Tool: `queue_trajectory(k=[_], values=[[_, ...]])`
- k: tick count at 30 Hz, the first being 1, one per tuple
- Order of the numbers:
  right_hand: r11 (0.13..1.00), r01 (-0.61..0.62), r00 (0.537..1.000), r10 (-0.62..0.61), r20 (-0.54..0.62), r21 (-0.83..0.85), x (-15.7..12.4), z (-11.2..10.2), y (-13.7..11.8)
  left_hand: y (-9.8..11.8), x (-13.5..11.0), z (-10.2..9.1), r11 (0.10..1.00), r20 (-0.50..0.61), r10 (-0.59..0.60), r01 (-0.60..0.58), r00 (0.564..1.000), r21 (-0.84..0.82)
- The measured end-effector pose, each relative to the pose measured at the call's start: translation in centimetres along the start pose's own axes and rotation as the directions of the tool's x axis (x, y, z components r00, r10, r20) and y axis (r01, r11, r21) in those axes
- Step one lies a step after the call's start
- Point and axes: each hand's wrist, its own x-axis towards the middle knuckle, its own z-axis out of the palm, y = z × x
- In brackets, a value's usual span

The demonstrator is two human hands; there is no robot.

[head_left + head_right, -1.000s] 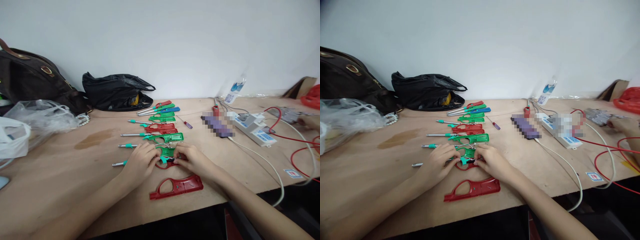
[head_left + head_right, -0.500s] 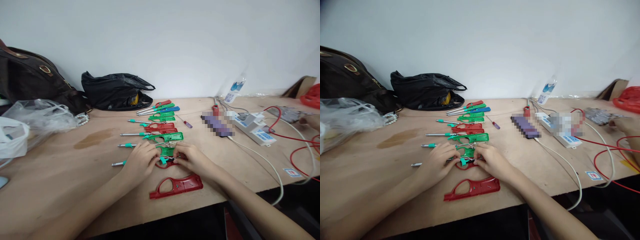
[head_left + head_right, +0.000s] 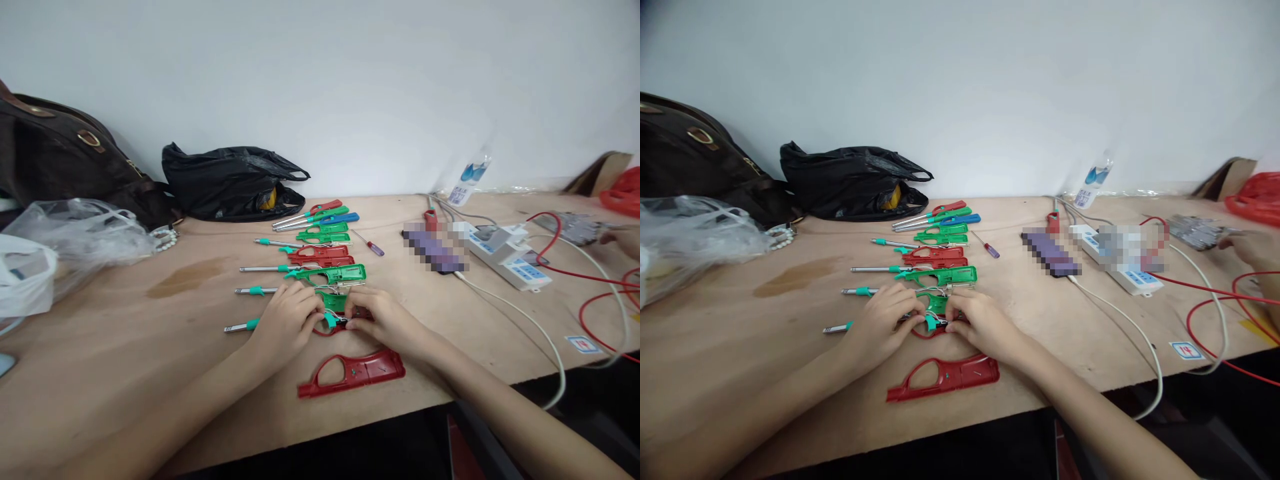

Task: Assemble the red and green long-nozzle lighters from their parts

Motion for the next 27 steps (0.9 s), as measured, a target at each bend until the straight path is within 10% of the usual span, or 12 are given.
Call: queue_trajectory(k=[27], values=[[0.971,-0.15,0.989,0.15,0.014,0.184,-0.1,0.1,-0.2,0.1,-0.6,1.2,0.996,-0.103,0.065,-0.059,0.993,0.06]])
